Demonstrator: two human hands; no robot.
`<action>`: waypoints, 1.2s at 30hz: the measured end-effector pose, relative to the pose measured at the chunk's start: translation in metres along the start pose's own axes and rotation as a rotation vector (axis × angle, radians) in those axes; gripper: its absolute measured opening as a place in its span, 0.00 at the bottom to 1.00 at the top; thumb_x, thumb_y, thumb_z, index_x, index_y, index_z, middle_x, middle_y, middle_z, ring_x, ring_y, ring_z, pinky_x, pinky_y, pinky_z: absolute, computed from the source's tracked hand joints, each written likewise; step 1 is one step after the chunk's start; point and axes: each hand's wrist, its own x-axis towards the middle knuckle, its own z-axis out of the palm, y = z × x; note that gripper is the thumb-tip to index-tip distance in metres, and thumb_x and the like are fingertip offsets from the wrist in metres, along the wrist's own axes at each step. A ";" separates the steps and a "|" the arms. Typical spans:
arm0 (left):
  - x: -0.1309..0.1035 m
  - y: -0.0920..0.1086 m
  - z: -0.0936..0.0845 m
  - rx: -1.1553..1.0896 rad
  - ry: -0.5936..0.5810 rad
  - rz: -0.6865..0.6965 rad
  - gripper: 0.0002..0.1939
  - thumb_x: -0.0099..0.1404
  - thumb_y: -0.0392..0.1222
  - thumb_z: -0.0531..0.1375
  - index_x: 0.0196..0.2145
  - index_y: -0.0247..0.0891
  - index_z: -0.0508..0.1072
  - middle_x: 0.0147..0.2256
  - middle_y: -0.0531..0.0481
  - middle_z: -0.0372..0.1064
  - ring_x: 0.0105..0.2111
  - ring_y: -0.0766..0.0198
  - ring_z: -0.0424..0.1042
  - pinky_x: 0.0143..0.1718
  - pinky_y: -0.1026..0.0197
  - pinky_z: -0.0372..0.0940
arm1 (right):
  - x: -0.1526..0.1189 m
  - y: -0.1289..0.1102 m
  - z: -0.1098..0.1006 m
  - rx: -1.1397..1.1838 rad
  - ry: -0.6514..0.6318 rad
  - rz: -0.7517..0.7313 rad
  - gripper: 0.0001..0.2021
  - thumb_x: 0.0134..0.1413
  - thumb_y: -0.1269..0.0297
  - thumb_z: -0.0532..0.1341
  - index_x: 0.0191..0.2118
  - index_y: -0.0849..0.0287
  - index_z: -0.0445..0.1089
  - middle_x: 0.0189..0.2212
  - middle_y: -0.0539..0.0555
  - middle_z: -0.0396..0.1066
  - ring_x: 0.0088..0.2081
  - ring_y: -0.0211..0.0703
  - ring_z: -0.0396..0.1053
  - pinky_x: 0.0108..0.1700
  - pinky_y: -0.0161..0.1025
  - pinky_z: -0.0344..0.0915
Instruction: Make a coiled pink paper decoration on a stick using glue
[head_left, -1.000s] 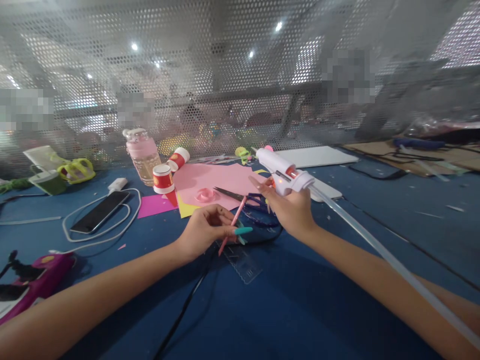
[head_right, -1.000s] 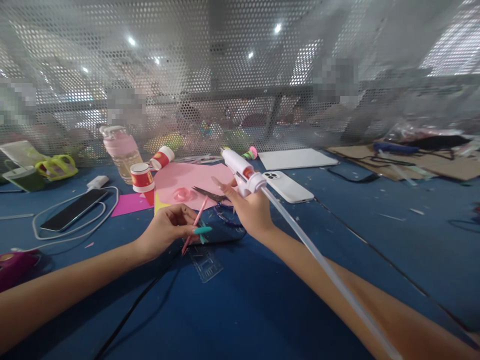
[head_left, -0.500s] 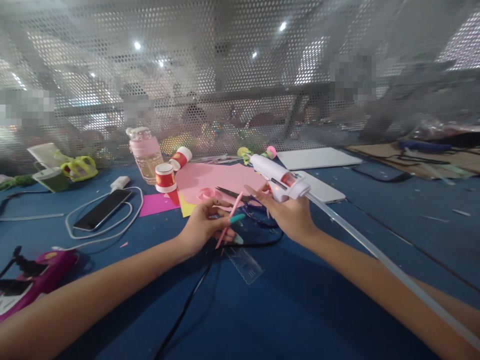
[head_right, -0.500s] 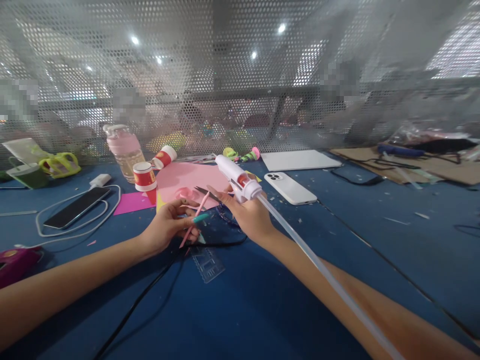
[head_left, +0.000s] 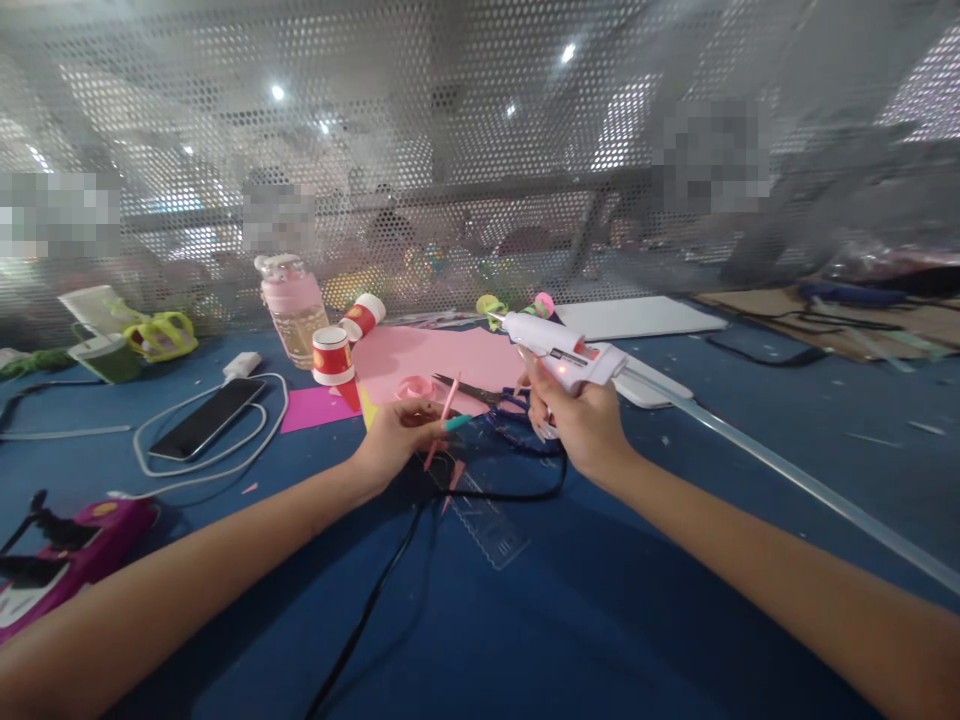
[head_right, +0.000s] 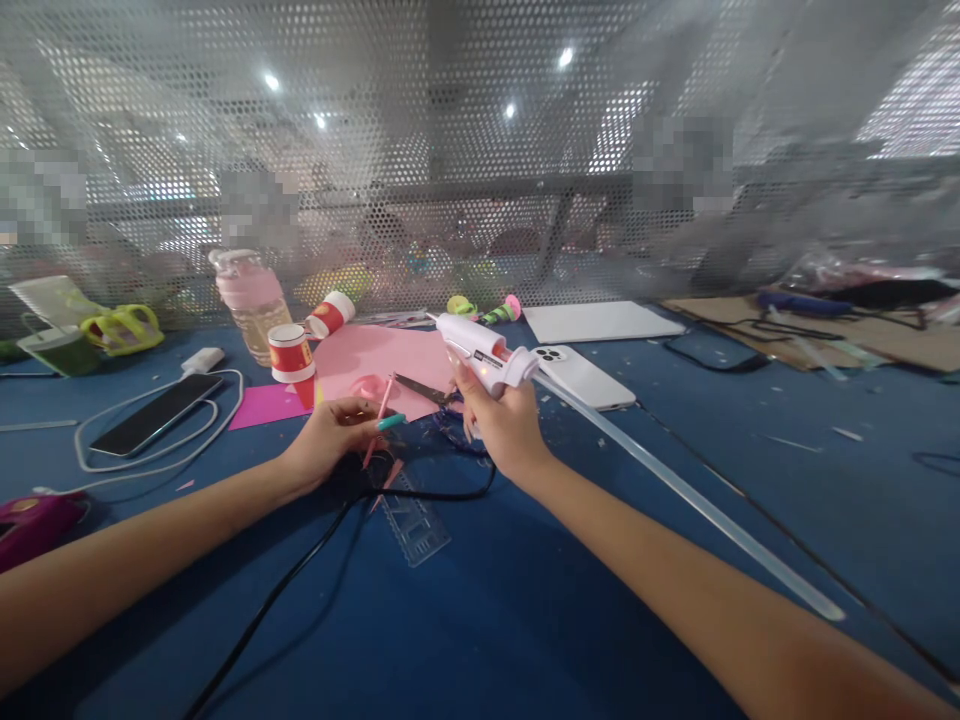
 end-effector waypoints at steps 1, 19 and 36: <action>0.001 0.001 -0.003 0.006 -0.004 -0.010 0.12 0.42 0.38 0.68 0.24 0.32 0.70 0.21 0.54 0.69 0.21 0.71 0.69 0.23 0.68 0.66 | 0.000 0.000 0.000 0.002 0.000 0.002 0.14 0.44 0.54 0.63 0.29 0.58 0.62 0.12 0.41 0.57 0.09 0.29 0.52 0.09 0.32 0.51; 0.012 0.005 -0.029 -0.049 -0.171 -0.013 0.21 0.41 0.35 0.68 0.36 0.33 0.70 0.23 0.54 0.69 0.19 0.69 0.69 0.18 0.67 0.66 | -0.006 -0.008 0.002 -0.024 -0.062 -0.042 0.12 0.45 0.55 0.62 0.24 0.58 0.64 0.09 0.42 0.57 0.09 0.30 0.53 0.10 0.32 0.54; 0.015 0.002 -0.029 -0.035 -0.111 0.004 0.32 0.44 0.30 0.66 0.49 0.39 0.67 0.31 0.52 0.71 0.25 0.71 0.70 0.25 0.68 0.67 | -0.011 -0.016 0.005 -0.178 -0.213 0.035 0.16 0.41 0.49 0.62 0.24 0.60 0.68 0.09 0.44 0.60 0.08 0.31 0.54 0.08 0.33 0.60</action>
